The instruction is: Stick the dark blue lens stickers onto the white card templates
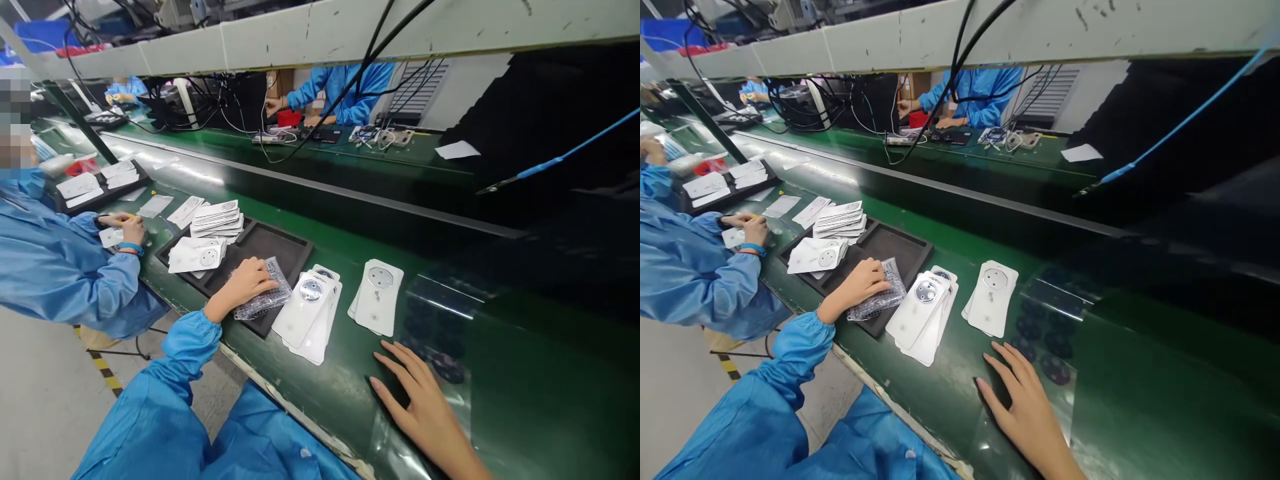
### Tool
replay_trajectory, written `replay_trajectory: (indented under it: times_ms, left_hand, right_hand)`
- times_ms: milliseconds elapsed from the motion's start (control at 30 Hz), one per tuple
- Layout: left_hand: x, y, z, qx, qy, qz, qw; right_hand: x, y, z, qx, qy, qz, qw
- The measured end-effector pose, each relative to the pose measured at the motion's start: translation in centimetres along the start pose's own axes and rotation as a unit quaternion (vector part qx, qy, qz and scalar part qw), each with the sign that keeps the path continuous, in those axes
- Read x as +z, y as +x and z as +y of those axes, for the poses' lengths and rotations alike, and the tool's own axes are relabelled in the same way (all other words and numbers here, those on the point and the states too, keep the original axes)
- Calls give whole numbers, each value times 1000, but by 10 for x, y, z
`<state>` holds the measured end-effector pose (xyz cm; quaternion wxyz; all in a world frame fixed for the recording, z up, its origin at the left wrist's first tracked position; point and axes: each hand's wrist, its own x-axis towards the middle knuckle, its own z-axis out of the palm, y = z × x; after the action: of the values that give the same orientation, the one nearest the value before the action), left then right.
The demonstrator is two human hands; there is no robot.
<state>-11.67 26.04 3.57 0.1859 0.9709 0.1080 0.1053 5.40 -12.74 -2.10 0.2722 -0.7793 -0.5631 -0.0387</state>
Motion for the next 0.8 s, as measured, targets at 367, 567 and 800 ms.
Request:
replay_trajectory:
  times_ms: [367, 567, 800]
  left_hand:
    - [-16, -22, -1, -38, -94, -51, 993]
    - [-20, -22, -9, -38, -179, 41, 982]
    - [-13, -44, -36, -105, -270, 176, 941]
  right_hand:
    - [-26, 45, -102, -79, -80, -162, 980]
    - [-2, 146, -163, 149, -29, -295, 943]
    - [52, 194, -156, 173, -33, -277, 944]
